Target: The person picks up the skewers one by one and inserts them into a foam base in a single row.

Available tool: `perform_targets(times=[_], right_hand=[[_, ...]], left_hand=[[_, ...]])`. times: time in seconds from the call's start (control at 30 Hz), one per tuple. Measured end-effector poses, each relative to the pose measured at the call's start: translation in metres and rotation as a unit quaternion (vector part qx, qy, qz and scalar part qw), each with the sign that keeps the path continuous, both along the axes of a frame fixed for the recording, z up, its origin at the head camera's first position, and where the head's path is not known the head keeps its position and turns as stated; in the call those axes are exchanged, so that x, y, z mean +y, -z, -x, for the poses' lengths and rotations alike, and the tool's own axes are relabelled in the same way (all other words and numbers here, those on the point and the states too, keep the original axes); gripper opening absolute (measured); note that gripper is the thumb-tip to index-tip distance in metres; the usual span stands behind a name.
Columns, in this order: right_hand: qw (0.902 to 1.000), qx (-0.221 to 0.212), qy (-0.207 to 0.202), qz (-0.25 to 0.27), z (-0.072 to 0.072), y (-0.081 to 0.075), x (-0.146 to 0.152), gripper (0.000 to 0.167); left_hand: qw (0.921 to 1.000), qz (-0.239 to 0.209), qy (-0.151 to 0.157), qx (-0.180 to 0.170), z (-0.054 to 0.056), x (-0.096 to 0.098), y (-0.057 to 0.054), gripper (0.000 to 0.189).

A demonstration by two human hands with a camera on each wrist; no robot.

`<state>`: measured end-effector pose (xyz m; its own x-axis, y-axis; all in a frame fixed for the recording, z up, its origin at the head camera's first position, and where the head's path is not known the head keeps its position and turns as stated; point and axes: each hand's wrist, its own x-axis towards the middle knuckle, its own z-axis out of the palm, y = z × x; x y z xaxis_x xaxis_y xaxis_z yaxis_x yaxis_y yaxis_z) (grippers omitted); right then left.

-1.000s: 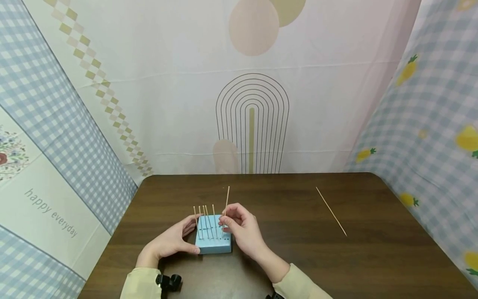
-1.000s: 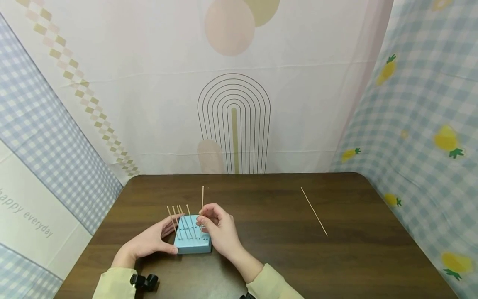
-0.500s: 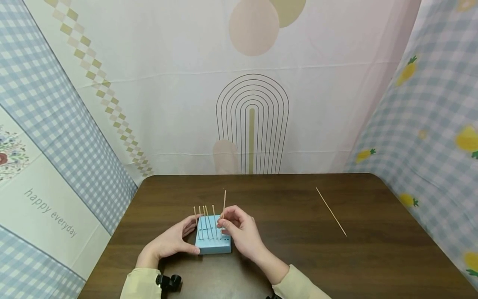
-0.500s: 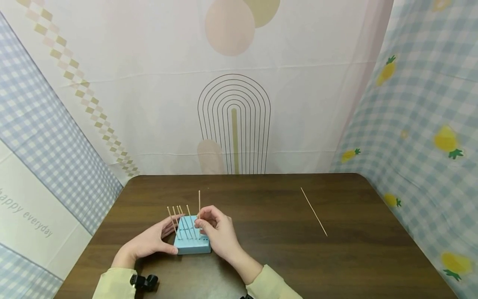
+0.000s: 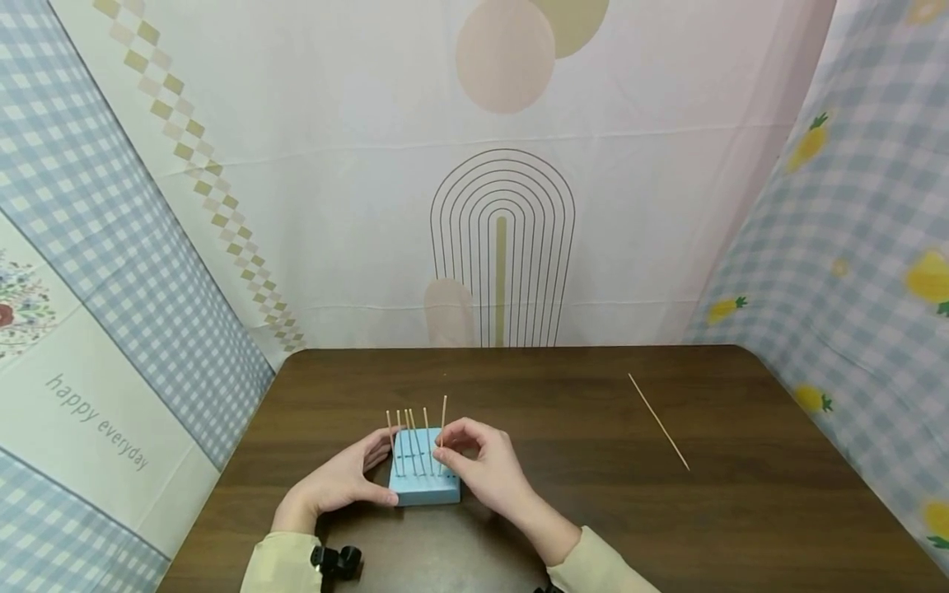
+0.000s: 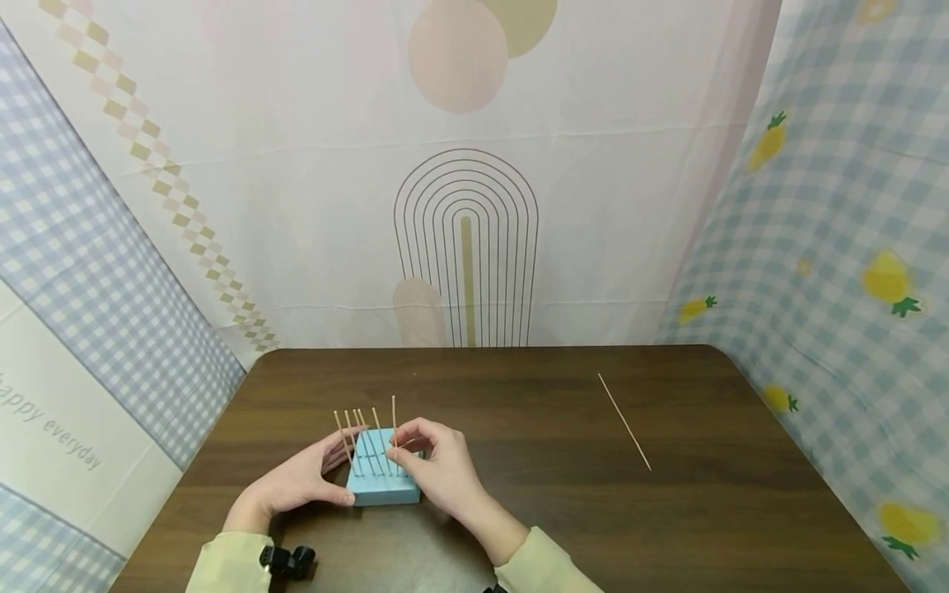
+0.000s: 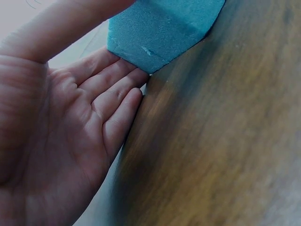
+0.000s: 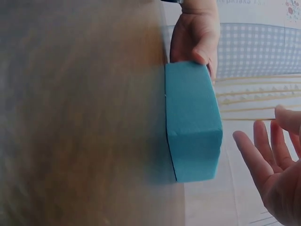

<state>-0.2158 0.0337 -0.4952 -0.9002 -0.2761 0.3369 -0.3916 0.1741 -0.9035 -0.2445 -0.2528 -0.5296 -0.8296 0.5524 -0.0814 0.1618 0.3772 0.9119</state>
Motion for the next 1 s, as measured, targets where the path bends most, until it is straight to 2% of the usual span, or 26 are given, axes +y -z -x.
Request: perform_targets(times=[0.3,1.0], right_hand=[[0.9995,0.013,-0.019,-0.023,0.0029,-0.0009,0.0050,0.013],[0.9967,0.034,-0.025,-0.070,0.0031,0.0006,0.0042,0.014]], left_hand=[[1.0000,0.006,-0.002,0.005,-0.0001,-0.0005,0.0011,0.105],[0.9999,0.012,-0.001,0.007,-0.0002,-0.0007,-0.0005,0.105]])
